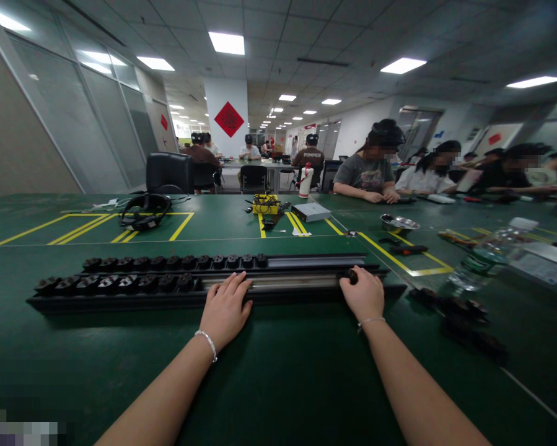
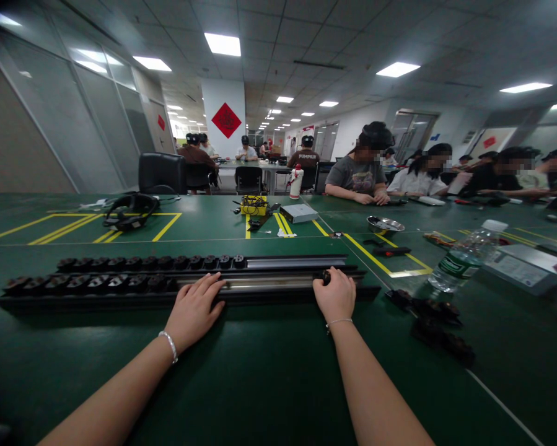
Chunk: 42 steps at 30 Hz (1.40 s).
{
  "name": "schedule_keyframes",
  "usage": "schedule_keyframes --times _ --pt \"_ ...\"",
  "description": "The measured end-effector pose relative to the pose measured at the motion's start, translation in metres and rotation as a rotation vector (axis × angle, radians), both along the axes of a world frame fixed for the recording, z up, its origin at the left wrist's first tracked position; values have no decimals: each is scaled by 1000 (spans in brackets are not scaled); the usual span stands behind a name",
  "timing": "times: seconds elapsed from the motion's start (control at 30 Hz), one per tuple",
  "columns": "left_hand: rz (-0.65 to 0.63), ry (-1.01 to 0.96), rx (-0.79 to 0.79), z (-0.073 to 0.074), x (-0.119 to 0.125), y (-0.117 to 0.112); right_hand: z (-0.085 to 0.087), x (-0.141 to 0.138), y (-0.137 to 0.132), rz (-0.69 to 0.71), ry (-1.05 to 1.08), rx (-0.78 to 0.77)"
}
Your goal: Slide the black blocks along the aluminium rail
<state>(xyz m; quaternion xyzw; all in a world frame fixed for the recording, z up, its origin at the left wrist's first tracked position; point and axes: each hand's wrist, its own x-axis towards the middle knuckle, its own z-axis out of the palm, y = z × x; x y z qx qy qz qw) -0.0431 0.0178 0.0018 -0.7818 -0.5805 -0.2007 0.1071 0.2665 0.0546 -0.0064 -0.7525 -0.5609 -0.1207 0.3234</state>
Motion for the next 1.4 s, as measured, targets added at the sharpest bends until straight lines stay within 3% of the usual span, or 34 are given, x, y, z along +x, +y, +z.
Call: schedule_keyframes --times 1.4 --pt "-3 -1 2 -1 -1 0 -3 4 1 -2 12 19"
